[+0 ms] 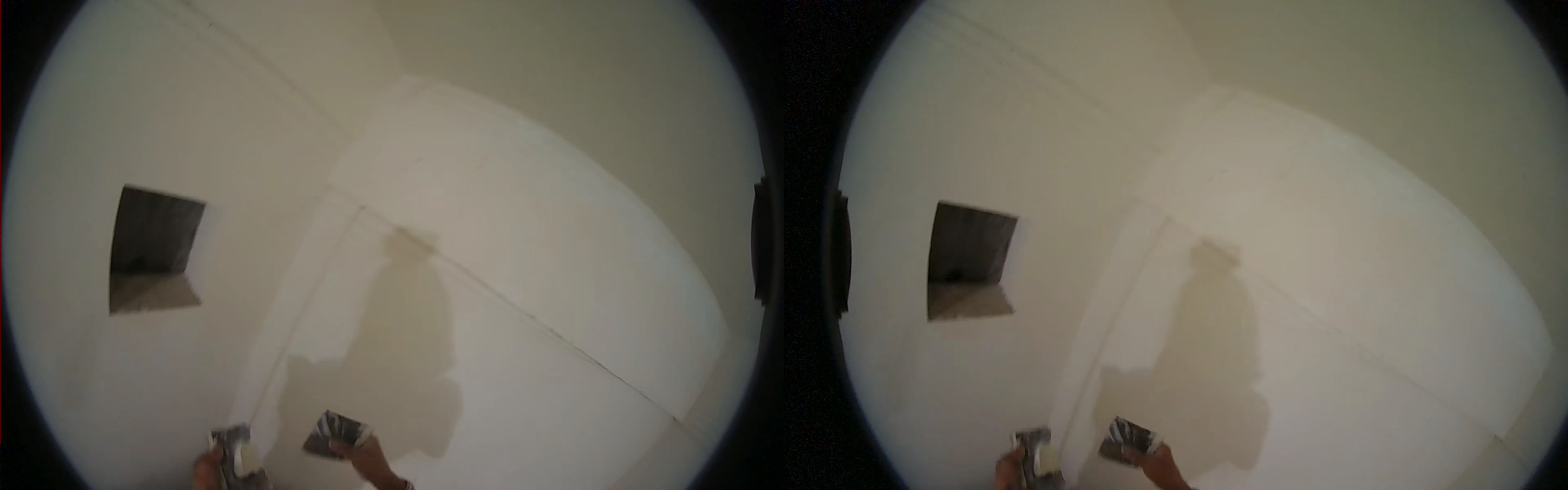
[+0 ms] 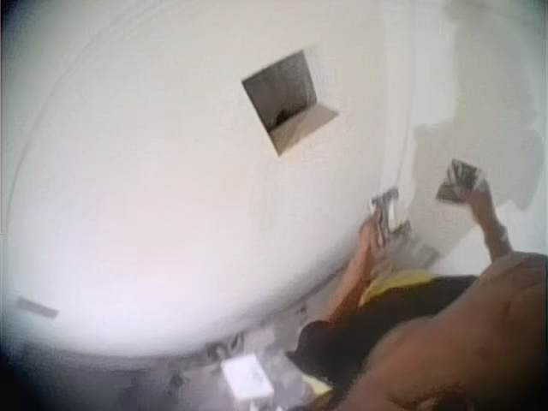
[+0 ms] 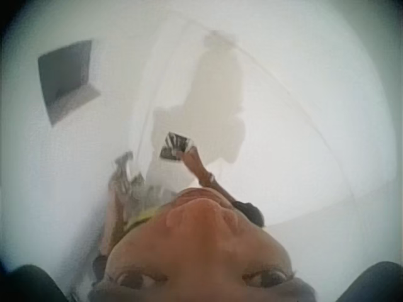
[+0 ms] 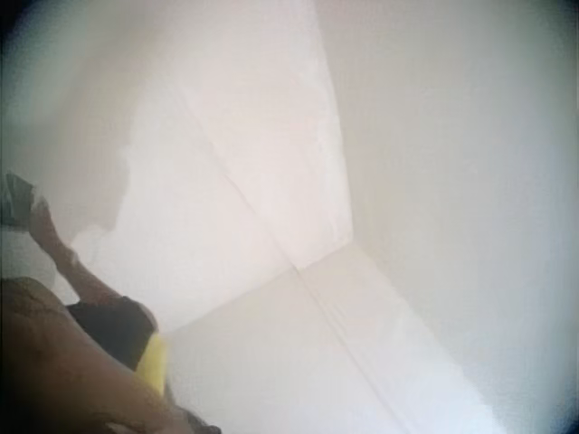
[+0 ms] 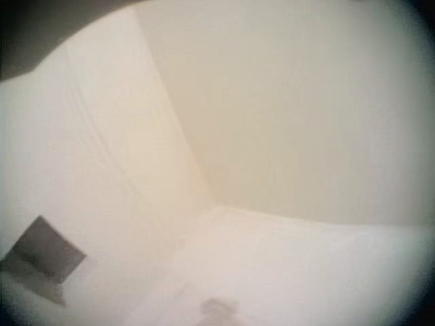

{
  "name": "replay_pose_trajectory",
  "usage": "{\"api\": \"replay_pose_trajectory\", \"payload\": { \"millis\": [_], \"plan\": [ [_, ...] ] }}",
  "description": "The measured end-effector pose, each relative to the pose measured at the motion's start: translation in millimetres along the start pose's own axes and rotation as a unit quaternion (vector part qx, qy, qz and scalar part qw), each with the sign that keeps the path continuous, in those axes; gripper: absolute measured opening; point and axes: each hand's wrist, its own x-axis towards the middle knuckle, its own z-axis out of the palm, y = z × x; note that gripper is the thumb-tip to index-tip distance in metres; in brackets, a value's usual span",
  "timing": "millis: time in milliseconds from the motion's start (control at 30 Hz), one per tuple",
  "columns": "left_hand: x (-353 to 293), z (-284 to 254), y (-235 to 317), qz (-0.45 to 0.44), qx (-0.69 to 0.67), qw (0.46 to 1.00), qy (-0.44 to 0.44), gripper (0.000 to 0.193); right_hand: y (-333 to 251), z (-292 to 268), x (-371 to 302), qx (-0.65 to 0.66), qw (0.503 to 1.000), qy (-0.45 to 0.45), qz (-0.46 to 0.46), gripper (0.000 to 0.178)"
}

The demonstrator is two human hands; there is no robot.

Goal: The person applies a white substance to the ceiling and walls using two putty knives, repeatedly transferring the substance between the tools and spreading it across the surfaces.

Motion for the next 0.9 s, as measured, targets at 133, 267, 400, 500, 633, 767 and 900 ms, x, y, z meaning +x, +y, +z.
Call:
{"api": "replay_pose_trajectory", "payload": {
  "millis": [133,267,400,500,633,767,900],
  "plan": [
    [-44.5,16.1,56.3,-0.009,-0.117,0.993,0.0,0.047,-23.9,-10.0,42.7,-0.237,0.898,-0.158,-0.335,0.04],
    [-87.6,40.7,122.1,0.014,-0.098,0.992,-0.073,0.041,-122.3,21.1,34.0,-0.379,0.771,-0.219,-0.463,0.032],
    [-85.7,31.9,137.3,0.022,-0.126,0.978,-0.162,0.044,-135.8,45.6,43.4,-0.395,0.697,-0.258,-0.54,0.025],
    [-88.9,27.9,137.2,0.034,-0.09,0.982,-0.163,0.045,-135.7,57.6,46.2,-0.379,0.683,-0.256,-0.57,0.025],
    [-101.6,31.7,128.4,0.014,-0.079,0.983,-0.165,0.043,-134.2,61.4,41.1,-0.416,0.652,-0.262,-0.577,0.024],
    [-95.3,23.3,134.5,0.03,-0.056,0.988,-0.142,0.039,-144.1,59.7,42.4,-0.45,0.632,-0.301,-0.554,0.028],
    [-81.6,24.5,141.5,0.036,-0.035,0.989,-0.141,0.036,-148.3,76.9,50.3,-0.427,0.639,-0.268,-0.581,0.032]
  ]
}}
